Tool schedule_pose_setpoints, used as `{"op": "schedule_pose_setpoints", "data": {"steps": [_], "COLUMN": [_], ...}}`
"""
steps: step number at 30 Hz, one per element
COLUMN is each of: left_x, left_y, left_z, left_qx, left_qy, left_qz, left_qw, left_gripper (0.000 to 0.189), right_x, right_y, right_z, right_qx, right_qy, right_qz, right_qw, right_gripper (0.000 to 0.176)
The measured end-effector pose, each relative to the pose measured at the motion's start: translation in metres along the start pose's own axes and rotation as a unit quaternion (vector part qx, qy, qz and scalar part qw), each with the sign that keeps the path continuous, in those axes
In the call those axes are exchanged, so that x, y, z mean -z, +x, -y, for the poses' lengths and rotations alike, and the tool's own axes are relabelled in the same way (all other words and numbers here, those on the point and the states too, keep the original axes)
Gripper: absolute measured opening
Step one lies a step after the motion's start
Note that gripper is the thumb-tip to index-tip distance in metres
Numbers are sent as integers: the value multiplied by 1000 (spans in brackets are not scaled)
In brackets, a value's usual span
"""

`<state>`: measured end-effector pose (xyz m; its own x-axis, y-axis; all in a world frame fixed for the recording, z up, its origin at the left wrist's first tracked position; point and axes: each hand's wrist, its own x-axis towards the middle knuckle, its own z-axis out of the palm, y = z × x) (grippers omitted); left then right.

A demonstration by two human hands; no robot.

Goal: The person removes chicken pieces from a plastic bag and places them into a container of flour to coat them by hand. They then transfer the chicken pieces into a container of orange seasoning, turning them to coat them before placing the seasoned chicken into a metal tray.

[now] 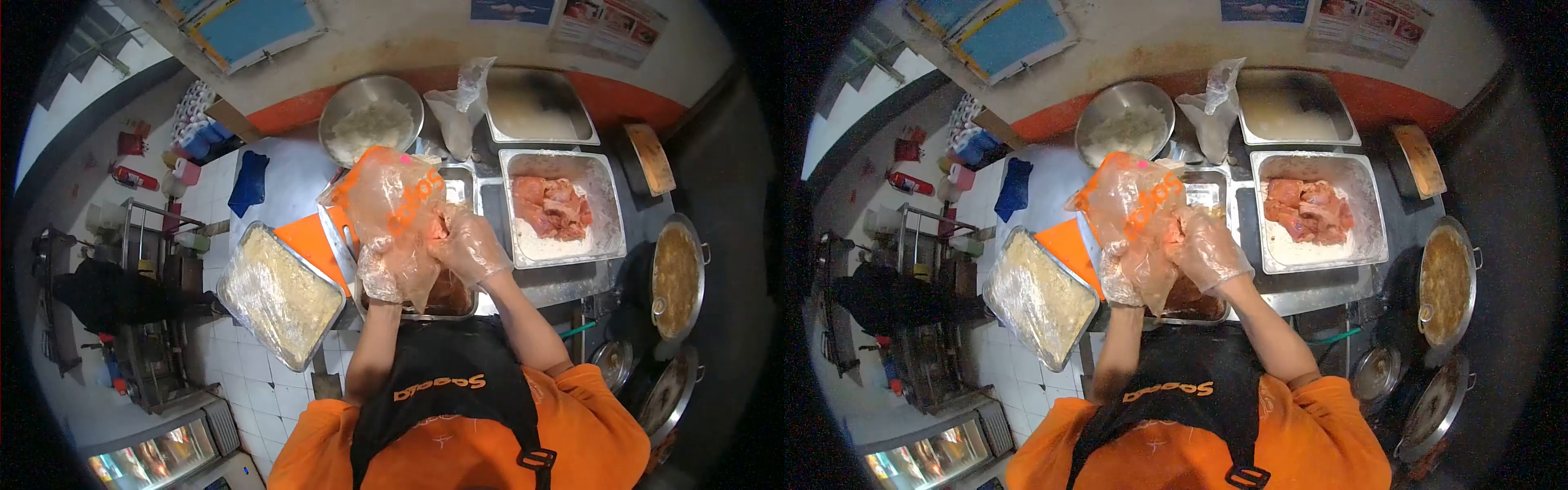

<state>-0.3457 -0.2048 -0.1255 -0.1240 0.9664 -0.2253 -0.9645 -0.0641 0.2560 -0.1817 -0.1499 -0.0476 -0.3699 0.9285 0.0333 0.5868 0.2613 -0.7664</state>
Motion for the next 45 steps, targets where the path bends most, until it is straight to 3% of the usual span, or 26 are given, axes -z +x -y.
{"op": "schedule_pose_setpoints", "data": {"steps": [4,5,7,12,14,15,16,17,18,19,23,25,27,30,31,32,34,38,40,41,42,43,45], "left_x": [19,10,0,-4,0,4,32,75,54,33,39,28,37,48,51,40,10,40,42,42,42,41,40], "left_y": [7,8,7,8,9,9,11,19,19,8,5,-2,-2,-1,0,-2,-9,-8,-8,-8,-9,-9,-11], "left_z": [-19,-20,-20,-10,-10,-12,-22,-35,-37,-37,-61,-62,-66,-65,-64,-60,-55,-61,-61,-60,-59,-58,-55], "left_qx": [80,60,44,2,26,47,48,79,113,121,145,4,-2,-22,-33,-30,18,-28,-42,-44,-47,-50,-58], "left_qy": [-75,-46,-17,39,28,19,19,11,2,-57,-53,55,51,74,98,99,53,84,96,100,106,110,110], "left_qz": [-11,-39,-65,-26,-36,-48,-48,-19,11,33,70,-10,-30,-74,-94,-94,-28,-48,-65,-72,-77,-81,-88], "left_qw": [994,996,997,999,999,998,998,997,994,990,986,998,998,994,990,990,998,995,992,991,990,989,988], "left_gripper": [59,58,57,52,51,49,49,52,54,56,58,56,56,56,56,56,56,57,56,55,55,54,53], "right_x": [10,15,37,27,12,17,21,29,36,41,79,94,108,126,126,129,137,152,154,148,140,138,128], "right_y": [0,0,-5,-10,-8,-15,-17,-20,-24,-22,-34,-40,-46,-53,-53,-54,-54,-44,-32,-35,-38,-36,-33], "right_z": [-15,-17,4,-32,-91,-88,-85,-80,-78,-77,-79,-86,-96,-112,-116,-112,-98,-101,-148,-177,-207,-221,-206], "right_qx": [59,-20,-156,-102,46,-5,-6,-39,-72,-29,40,48,53,51,63,63,53,73,-48,-48,-146,-223,-188], "right_qy": [105,282,544,619,538,526,525,596,658,688,614,602,593,485,551,550,585,657,554,552,245,-89,-22], "right_qz": [0,46,111,13,-42,-94,-95,-140,-186,-207,-275,-300,-323,-336,-320,-323,-309,-292,-359,-362,-435,-454,-499], "right_qw": [993,958,817,779,840,846,845,790,726,695,739,738,735,806,768,768,748,691,750,750,854,858,846], "right_gripper": [34,32,30,25,24,35,35,35,36,39,53,56,59,63,66,66,60,53,38,38,38,38,37]}}
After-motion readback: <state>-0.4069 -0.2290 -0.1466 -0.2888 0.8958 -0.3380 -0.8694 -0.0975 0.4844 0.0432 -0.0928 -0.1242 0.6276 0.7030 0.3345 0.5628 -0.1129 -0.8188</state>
